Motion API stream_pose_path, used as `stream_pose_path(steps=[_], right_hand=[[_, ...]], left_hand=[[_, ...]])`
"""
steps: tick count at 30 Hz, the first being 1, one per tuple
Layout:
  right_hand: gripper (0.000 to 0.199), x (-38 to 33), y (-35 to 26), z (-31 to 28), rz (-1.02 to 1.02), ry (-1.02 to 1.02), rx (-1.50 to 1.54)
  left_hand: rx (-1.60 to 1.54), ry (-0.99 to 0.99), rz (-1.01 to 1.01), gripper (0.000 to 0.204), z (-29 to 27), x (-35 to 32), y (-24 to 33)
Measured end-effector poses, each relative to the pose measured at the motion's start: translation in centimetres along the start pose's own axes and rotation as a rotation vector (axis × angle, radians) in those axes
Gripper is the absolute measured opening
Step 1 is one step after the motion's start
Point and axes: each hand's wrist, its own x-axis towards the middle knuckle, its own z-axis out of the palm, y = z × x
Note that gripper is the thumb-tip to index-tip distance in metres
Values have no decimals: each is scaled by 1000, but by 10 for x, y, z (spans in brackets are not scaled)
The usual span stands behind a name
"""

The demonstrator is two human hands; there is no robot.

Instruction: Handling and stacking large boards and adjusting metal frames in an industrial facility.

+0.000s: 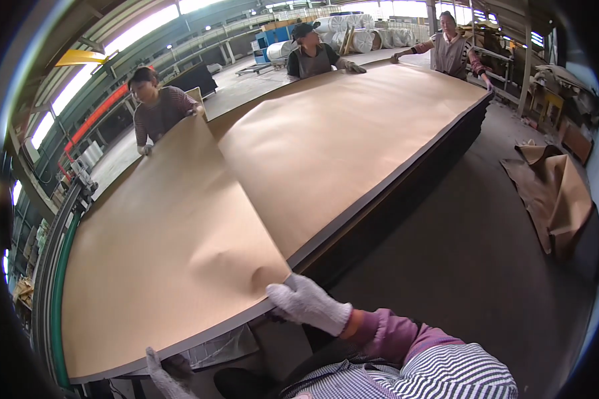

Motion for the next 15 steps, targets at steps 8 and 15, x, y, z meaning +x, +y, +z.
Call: stream_pose_path(steps=[8,15], right_hand=[[29,-7,-36,-61,-103,90,357],[42,-24,17,28,260,-435,-253]], left_hand=[[101,-2,-30,12,45,-5,-4],[147,-139,-126,20,63,-42,-16]])
